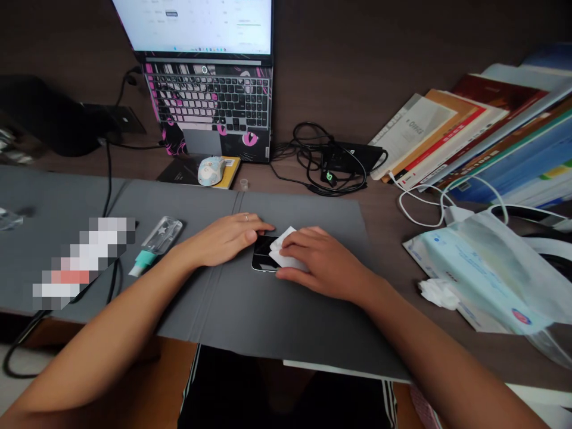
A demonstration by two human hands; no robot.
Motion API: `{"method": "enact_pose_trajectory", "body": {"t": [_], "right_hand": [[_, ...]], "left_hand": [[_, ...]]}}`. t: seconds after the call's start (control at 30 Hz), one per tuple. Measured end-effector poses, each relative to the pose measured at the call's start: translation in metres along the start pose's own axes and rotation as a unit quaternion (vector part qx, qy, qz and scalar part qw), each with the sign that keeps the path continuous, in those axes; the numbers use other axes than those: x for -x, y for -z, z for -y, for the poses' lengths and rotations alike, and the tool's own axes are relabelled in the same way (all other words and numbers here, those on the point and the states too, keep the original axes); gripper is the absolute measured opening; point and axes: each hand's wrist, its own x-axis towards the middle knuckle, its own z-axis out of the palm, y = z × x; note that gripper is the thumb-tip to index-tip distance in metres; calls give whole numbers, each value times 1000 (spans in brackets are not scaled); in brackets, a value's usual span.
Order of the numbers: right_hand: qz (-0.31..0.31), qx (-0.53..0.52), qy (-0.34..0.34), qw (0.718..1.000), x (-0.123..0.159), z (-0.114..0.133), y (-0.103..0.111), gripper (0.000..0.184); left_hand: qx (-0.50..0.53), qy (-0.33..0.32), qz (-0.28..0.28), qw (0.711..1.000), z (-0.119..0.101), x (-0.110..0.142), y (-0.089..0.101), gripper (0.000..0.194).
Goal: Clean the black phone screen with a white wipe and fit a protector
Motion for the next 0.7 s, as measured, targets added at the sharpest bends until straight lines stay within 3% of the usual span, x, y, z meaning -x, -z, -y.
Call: {"method": "enact_pose_trajectory", "body": {"t": [0.13, 0.3, 0.43, 0.7], "right_hand": [[22, -20, 39, 999, -2, 3, -2, 51], [30, 1, 4, 1000, -1, 2, -7, 57], [39, -8, 49, 998, -1, 5, -7, 66], [25, 26, 40, 999, -5, 13, -3, 52]], "left_hand": [[1, -2, 2, 1000, 0, 0, -1, 94], [-3, -6, -6, 1000, 0, 0, -2, 92], [0, -18, -3, 1000, 0, 0, -1, 89], [6, -4, 3, 1000, -2, -1, -1, 93]]}}
